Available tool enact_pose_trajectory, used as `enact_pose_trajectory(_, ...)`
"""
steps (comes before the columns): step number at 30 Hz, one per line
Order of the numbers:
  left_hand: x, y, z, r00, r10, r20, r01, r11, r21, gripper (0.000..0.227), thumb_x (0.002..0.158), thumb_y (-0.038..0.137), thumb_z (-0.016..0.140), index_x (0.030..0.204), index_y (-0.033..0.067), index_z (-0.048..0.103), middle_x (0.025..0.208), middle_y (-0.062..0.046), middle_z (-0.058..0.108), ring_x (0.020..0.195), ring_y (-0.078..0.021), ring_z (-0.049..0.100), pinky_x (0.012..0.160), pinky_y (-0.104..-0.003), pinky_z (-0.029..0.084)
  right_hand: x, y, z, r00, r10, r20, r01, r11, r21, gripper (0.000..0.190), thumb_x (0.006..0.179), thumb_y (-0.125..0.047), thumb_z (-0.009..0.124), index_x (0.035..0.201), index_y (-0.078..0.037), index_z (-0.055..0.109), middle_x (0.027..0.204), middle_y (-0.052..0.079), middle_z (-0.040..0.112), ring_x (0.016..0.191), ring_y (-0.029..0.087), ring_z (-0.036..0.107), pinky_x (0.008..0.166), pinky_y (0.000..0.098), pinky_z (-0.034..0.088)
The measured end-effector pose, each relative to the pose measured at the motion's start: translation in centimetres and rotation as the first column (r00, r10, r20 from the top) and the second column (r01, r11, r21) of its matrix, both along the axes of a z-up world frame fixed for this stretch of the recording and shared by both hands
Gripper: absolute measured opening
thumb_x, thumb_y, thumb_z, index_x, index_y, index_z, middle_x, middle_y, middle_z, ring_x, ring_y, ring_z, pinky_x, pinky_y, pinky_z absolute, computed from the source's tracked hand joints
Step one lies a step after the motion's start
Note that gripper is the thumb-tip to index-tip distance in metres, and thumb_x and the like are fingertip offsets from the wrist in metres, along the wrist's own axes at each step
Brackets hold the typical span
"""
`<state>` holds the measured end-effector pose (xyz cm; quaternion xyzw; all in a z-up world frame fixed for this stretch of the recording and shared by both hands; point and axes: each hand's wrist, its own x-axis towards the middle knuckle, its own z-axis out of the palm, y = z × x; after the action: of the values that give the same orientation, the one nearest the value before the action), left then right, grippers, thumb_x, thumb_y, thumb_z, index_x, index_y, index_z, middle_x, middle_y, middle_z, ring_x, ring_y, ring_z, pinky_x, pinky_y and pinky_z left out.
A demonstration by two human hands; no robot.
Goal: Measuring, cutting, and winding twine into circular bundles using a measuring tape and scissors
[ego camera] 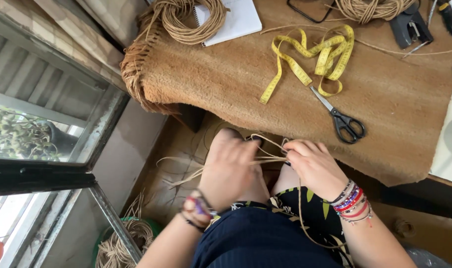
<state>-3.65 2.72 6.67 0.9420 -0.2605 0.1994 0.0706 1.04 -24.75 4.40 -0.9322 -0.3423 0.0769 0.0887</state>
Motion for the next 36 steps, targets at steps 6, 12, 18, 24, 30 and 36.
enact_pose_trajectory(6,-1.1,-5.8,-5.0,0.912,0.13,-0.39,-0.18,0.979,-0.095,0.017,0.099,0.041,0.051,0.097,0.0242,0.055,0.07,0.004,0.063,0.061,-0.0258,0.07,0.055,-0.043,0.056,-0.4,1.5,2.9,0.991,-0.039,-0.13,0.04,0.999,0.009,0.019,0.098,-0.021,0.052,0.098,-0.019,0.07,0.137,-0.001,0.059,0.136,0.025,0.05,0.104,0.049,0.043)
enact_pose_trajectory(12,-0.4,-3.5,-4.7,0.942,0.227,-0.247,-0.234,0.972,0.002,0.02,0.098,0.049,0.048,0.084,0.0338,0.048,0.054,0.009,0.057,0.047,-0.0199,0.068,0.046,-0.037,0.055,-0.9,2.3,5.3,0.986,0.052,-0.161,0.014,0.922,0.386,0.063,0.086,-0.013,0.071,0.147,-0.014,0.051,0.152,0.02,0.044,0.132,0.045,0.051,0.102,0.0622,0.046)
enact_pose_trajectory(18,0.6,-0.5,-0.3,0.966,0.186,-0.178,-0.206,0.973,-0.101,0.016,0.102,0.037,0.053,0.088,0.0289,0.054,0.051,0.002,0.064,0.051,-0.0216,0.072,0.051,-0.033,0.057,-0.2,0.6,3.9,0.949,-0.204,-0.24,0.312,0.725,0.614,0.038,0.096,-0.006,0.056,0.13,-0.016,0.069,0.123,0.003,0.07,0.111,0.025,0.071,0.088,0.0428,0.06)
enact_pose_trajectory(24,1.4,1.5,0.1,0.968,-0.084,-0.236,0.018,0.963,-0.268,0.011,0.104,0.035,0.053,0.098,0.0263,0.058,0.066,-0.006,0.068,0.066,-0.0288,0.074,0.06,-0.04,0.06,1.4,2.7,3.2,0.991,0.132,0.008,-0.112,0.801,0.589,0.046,0.092,0.006,0.05,0.13,-0.012,0.069,0.128,0.013,0.065,0.122,0.033,0.061,0.108,0.056,0.046)
enact_pose_trajectory(30,1.5,4.7,-0.5,0.943,-0.067,-0.325,-0.021,0.966,-0.259,0.008,0.103,0.029,0.052,0.102,0.028,0.06,0.075,0.001,0.069,0.073,-0.0252,0.075,0.062,-0.037,0.06,3.1,2.0,-1.3,0.994,-0.053,-0.098,0.099,0.824,0.558,0.013,0.095,-0.02,0.065,0.105,-0.019,0.075,0.09,0.0,0.069,0.082,0.025,0.072,0.079,0.0424,0.058)
enact_pose_trajectory(36,1.5,8.8,1.1,0.929,0.044,-0.368,-0.132,0.967,-0.216,0.008,0.101,0.027,0.056,0.106,0.0286,0.062,0.077,0.002,0.068,0.075,-0.0247,0.073,0.064,-0.036,0.06,1.9,1.2,-1.5,0.877,-0.473,-0.086,0.479,0.872,0.099,0.007,0.092,-0.039,0.062,0.096,-0.033,0.065,0.043,-0.016,0.062,0.063,0.016,0.074,0.071,0.0345,0.06)
